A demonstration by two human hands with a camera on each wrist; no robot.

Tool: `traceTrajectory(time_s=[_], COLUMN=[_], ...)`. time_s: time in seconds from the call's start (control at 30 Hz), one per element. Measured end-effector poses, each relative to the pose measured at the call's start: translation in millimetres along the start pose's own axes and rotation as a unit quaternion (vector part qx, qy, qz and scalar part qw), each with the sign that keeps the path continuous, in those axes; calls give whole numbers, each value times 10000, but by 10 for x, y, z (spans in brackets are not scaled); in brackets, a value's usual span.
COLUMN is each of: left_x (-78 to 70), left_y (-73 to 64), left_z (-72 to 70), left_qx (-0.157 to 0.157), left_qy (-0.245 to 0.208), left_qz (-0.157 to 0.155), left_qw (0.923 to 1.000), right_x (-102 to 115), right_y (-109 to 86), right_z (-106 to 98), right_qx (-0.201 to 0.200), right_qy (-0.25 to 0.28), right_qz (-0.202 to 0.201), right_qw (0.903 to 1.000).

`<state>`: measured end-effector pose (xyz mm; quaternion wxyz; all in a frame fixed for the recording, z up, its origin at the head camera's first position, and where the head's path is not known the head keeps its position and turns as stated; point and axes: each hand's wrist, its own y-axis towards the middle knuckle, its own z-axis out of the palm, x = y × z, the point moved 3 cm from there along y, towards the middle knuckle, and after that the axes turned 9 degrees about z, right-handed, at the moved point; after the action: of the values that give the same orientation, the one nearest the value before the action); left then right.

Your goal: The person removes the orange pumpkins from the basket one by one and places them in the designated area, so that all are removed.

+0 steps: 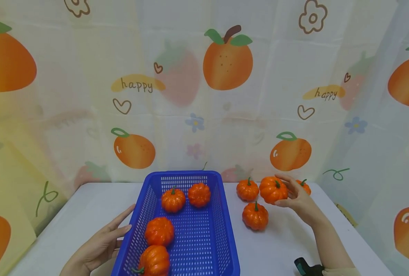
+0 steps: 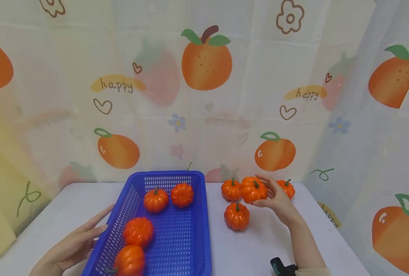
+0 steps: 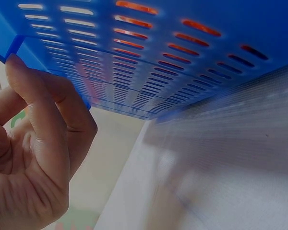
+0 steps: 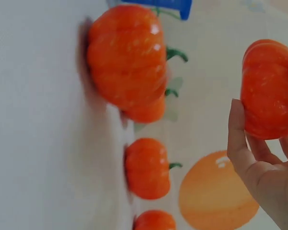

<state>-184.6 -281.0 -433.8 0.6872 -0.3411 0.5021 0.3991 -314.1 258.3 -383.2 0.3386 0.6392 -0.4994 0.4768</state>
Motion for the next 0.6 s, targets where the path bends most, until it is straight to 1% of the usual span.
traceTrajectory(time_s=[0.3, 0.53, 0.6], left_x=[3, 8, 4], left_y=[0, -3, -4], left_z=[2, -12, -17], left_qx=[24, -90, -53], left_qy=[-87, -15, -33], left_qz=[14, -48, -38], left_qw=[10000, 9999, 10000], right_x=[-321, -595, -649], right_y=[-30, -15, -18], right_z=[-198, -273, -276], right_qx=[-198, -209, -194], right_qy=[-171, -136, -82], right_qz=[448, 1035, 1194], right_qw=[9987, 9943, 9926])
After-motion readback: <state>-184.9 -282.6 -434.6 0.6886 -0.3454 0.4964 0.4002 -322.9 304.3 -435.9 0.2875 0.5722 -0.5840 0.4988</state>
